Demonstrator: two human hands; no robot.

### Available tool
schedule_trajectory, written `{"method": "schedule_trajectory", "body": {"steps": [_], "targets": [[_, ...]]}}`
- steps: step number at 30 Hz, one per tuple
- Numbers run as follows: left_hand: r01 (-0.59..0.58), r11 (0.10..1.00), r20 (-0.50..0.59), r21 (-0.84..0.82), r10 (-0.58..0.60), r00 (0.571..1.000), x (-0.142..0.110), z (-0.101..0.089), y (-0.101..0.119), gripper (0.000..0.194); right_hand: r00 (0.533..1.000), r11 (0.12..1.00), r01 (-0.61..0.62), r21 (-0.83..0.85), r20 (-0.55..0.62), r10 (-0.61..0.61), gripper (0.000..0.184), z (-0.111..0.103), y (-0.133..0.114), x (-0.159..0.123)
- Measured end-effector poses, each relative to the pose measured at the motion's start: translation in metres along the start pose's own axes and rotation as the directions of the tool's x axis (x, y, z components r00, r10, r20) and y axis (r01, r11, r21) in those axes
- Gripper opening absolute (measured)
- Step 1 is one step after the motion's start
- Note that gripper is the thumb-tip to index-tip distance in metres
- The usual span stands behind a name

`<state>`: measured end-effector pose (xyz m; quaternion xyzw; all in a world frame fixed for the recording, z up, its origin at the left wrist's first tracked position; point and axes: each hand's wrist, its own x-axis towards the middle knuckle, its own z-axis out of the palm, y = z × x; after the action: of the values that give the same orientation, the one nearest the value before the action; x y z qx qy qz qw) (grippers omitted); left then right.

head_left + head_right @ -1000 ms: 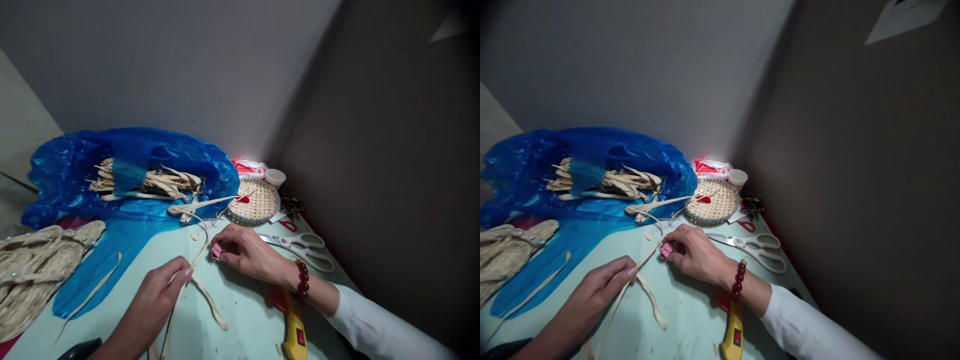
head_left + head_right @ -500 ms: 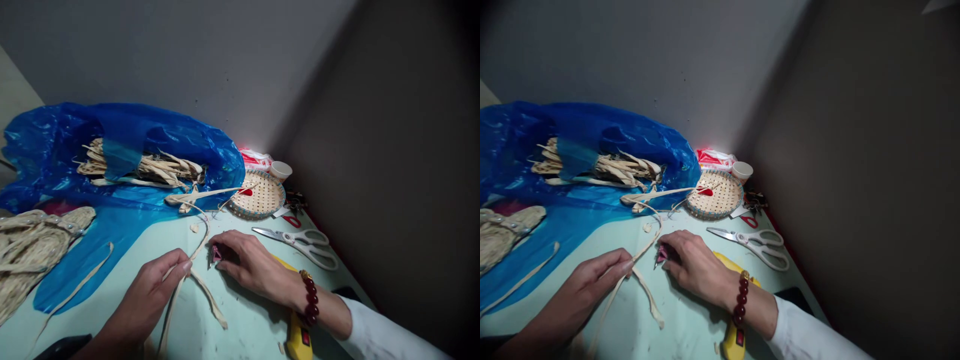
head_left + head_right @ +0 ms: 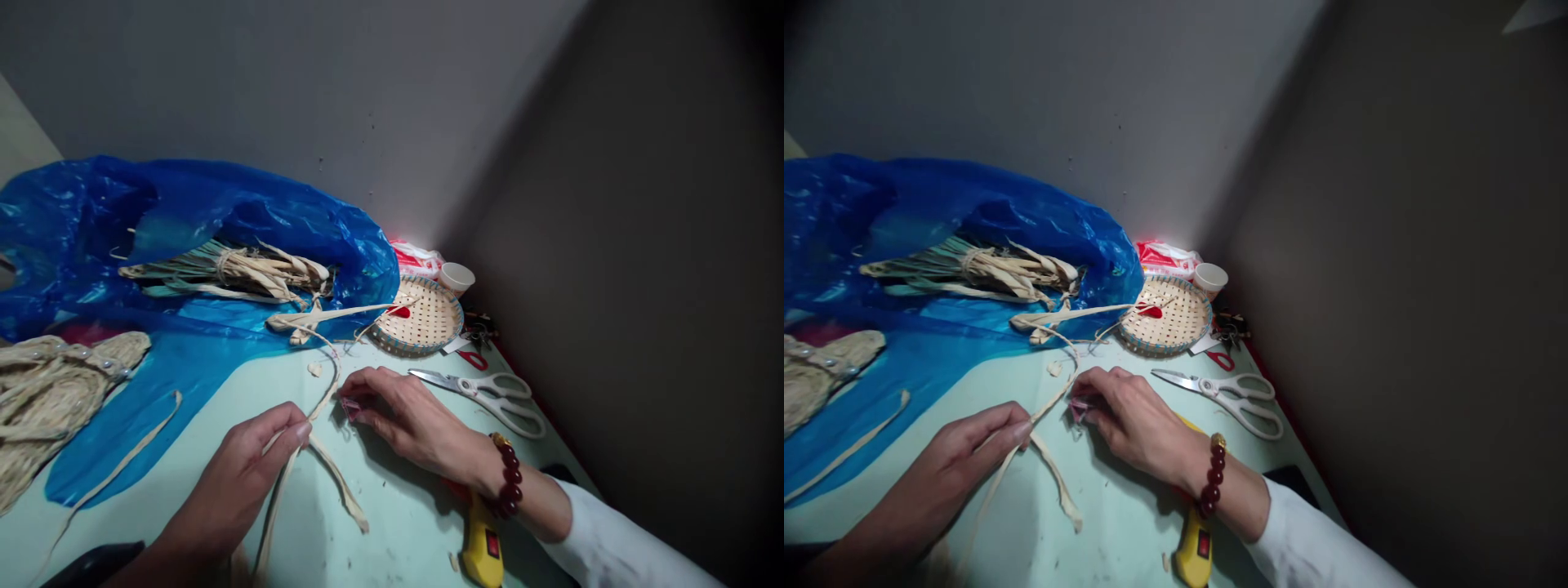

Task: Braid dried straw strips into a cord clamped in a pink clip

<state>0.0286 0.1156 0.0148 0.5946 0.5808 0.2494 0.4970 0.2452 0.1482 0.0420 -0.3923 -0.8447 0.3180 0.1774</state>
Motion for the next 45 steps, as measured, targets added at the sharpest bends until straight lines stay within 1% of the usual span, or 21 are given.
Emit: {"method": "schedule_trajectory", "body": {"steps": [4,8,10,12,14,17,20,22,25,29,33,36,40,45], "targets": [[0.003,1.0,-0.045,-0.026,-0.004,0.999,-0.001,0.0,0.0,0.034,0.999,0.999,0.04,0.007,0.005,-0.04,0.018,0.003,-0.001,0.004],[-0.015,0.999,-0.03,-0.037,0.014,0.999,-0.002,0.001,0.001,0.033,0.99,0.989,0.134,-0.056,-0.023,-0.136,0.02,0.004,0.0,0.007],[-0.014,0.999,-0.039,-0.045,0.012,0.999,-0.002,0.001,0.002,0.033,0.988,0.986,0.15,-0.076,-0.013,-0.151,0.02,0.005,-0.002,0.009],[-0.009,0.999,-0.052,-0.053,0.006,0.999,-0.002,0.001,0.002,0.034,0.992,0.987,0.129,-0.094,0.014,-0.128,0.016,0.009,-0.005,0.009],[-0.009,0.999,-0.054,-0.054,0.006,0.999,-0.002,0.001,0.003,0.034,0.995,0.988,0.098,-0.121,0.014,-0.097,0.014,0.014,-0.009,0.009],[-0.011,0.999,-0.038,-0.045,0.009,0.999,-0.003,0.0,0.003,0.034,0.998,0.986,0.055,-0.156,-0.014,-0.058,0.021,0.024,-0.011,0.006],[0.002,0.999,-0.021,-0.047,-0.003,1.0,-0.003,-0.001,0.004,0.034,1.0,0.99,-0.001,-0.143,-0.024,-0.002,0.025,0.028,-0.01,0.002],[0.007,0.999,-0.029,-0.046,-0.008,1.0,-0.002,-0.001,0.004,0.034,0.999,0.992,-0.005,-0.129,-0.033,0.001,0.027,0.027,-0.009,0.0],[0.004,1.0,-0.028,-0.026,-0.005,1.0,-0.002,-0.001,0.003,0.034,0.998,0.992,0.031,-0.121,-0.045,-0.037,0.023,0.024,-0.007,-0.002],[0.003,1.0,-0.016,-0.017,-0.003,1.0,-0.001,0.0,0.002,0.035,0.999,0.985,0.026,-0.169,-0.033,-0.032,0.018,0.021,-0.005,-0.003],[0.002,1.0,-0.04,-0.015,-0.003,0.999,-0.002,0.001,0.004,0.036,0.999,0.987,0.035,-0.155,-0.02,-0.038,0.022,0.019,-0.001,-0.004],[0.001,1.0,-0.063,-0.002,-0.001,0.998,-0.002,0.002,0.003,0.036,0.999,0.988,0.038,-0.148,0.006,-0.037,0.021,0.014,0.0,-0.003],[-0.034,0.999,-0.049,0.03,0.035,0.998,-0.002,0.004,-0.002,0.034,0.998,0.985,0.025,-0.169,0.067,-0.014,0.013,0.006,-0.002,0.0],[-0.081,0.993,-0.055,0.082,0.086,0.995,-0.003,0.005,-0.004,0.033,0.994,0.989,0.023,-0.147,0.113,-0.006,0.021,-0.001,-0.003,0.007]]}}
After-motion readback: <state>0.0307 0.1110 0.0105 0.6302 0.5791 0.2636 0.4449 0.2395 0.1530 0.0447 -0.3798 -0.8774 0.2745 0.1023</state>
